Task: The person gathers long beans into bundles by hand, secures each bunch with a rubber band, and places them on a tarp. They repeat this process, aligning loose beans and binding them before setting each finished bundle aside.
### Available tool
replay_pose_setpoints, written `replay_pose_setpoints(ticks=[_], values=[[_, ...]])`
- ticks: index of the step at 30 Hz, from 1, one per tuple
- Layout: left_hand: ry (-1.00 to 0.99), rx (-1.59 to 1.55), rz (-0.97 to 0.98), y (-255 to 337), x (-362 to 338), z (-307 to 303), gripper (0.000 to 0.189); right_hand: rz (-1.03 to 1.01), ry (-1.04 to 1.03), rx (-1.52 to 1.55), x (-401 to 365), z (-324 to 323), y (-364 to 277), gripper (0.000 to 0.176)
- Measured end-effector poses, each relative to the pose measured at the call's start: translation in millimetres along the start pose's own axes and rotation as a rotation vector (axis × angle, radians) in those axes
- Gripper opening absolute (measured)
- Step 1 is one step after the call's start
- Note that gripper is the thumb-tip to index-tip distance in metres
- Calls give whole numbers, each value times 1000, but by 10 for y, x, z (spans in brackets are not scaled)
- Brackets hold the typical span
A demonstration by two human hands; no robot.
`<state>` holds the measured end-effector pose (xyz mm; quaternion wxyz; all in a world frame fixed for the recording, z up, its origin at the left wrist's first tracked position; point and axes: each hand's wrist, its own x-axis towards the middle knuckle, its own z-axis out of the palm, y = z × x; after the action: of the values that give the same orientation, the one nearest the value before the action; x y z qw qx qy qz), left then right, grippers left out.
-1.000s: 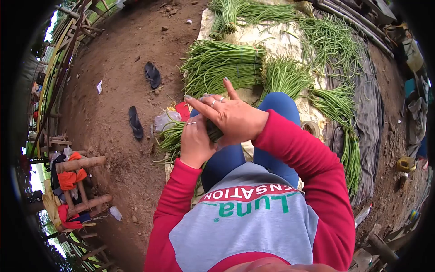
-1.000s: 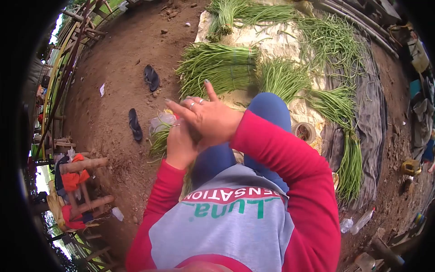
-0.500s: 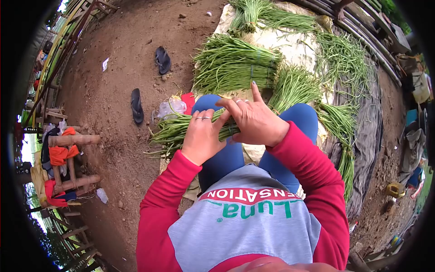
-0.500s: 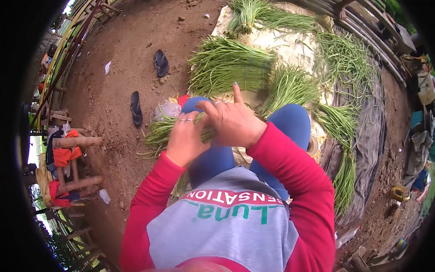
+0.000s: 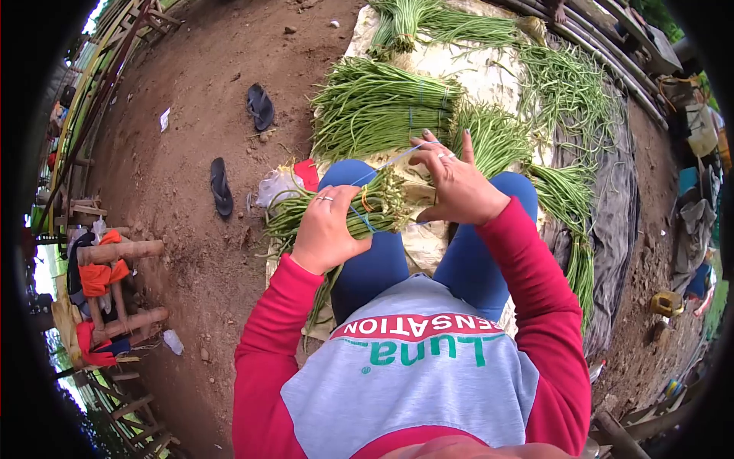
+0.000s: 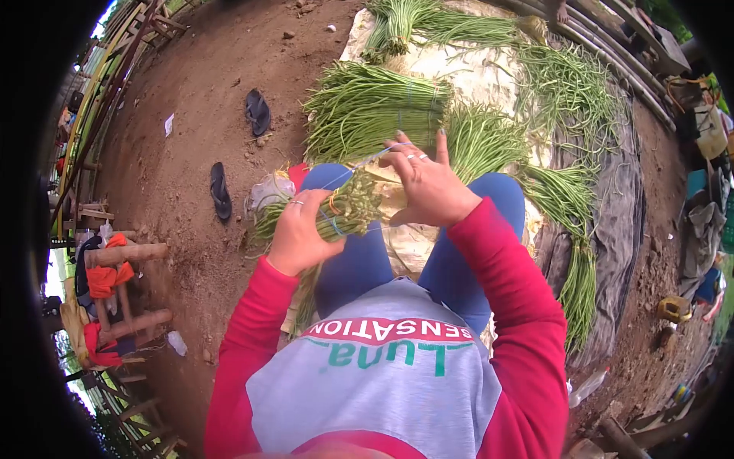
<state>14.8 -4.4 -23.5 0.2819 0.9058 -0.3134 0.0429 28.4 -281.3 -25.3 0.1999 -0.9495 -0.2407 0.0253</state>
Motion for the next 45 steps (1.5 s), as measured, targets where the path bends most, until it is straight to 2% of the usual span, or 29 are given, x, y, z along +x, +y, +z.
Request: replay_pose_setpoints(ticks=[1,3,4,5,6,7,8,10,12,15,16,18,20,21,22,24,26,28,29,31,32,33,34,36,38,40,41,43,45], values=[[33,-37,6,-26,-4,15,71,31,3,29,1,208,145,87],[15,-78,-54,-28,15,16,71,152,-371,230,83,497,206,85],[-7,-123,-101,-28,23,13,71,135,-352,485,18,895,319,80],[12,-123,-101,-47,29,11,72,161,-475,512,-50,897,178,59],[19,-114,-109,-56,28,18,72,64,-561,805,-129,813,45,36],[33,-112,-122,-63,30,32,72,80,-601,948,-217,876,-39,23],[44,-112,-135,-61,31,47,73,129,-658,1054,-357,867,-73,24],[69,-92,-139,-29,48,69,74,117,-636,1235,-468,730,-191,21],[42,-94,-124,13,110,105,75,197,-618,1284,-476,464,-292,21],[31,-85,-114,96,172,180,77,104,-578,1096,-328,259,-359,31],[23,-96,-128,120,172,195,77,1,-448,970,-271,377,-234,32],[45,-170,-77,137,107,210,76,245,-395,534,-181,519,98,31],[76,-196,61,109,74,260,79,384,-136,562,-100,688,347,32],[86,-175,85,100,66,254,84,352,69,578,-49,854,444,31],[78,-180,72,106,49,256,84,361,133,696,63,754,308,25],[152,-282,13,94,57,236,81,391,220,1139,317,1089,387,18],[157,-307,18,31,49,260,85,499,148,1442,439,1166,376,23],[184,-351,-26,14,29,277,90,420,127,1146,302,1256,343,25],[204,-317,-76,6,25,291,94,555,-127,1074,126,1364,460,19],[195,-298,-122,-21,1,290,97,614,-570,1321,-189,1004,147,19],[190,-284,-165,-23,-10,309,99,569,-698,1348,-357,871,-17,21],[190,-288,-163,-30,-30,320,101,494,-752,1428,-497,870,-93,22],[191,-295,-169,5,-41,298,101,506,-753,1535,-576,849,-148,23],[157,-135,43,99,-38,231,102,550,-420,1382,-561,733,-233,30],[86,-133,54,156,-63,258,102,486,95,987,-460,1191,196,36],[57,-163,234,209,-33,288,98,560,365,1403,-143,951,304,41],[74,-164,262,241,-11,288,98,562,368,1403,-33,785,257,41],[85,-184,259,216,1,319,98,529,244,1416,171,520,152,47],[102,-203,251,180,20,326,99,516,84,1435,288,624,237,47]])
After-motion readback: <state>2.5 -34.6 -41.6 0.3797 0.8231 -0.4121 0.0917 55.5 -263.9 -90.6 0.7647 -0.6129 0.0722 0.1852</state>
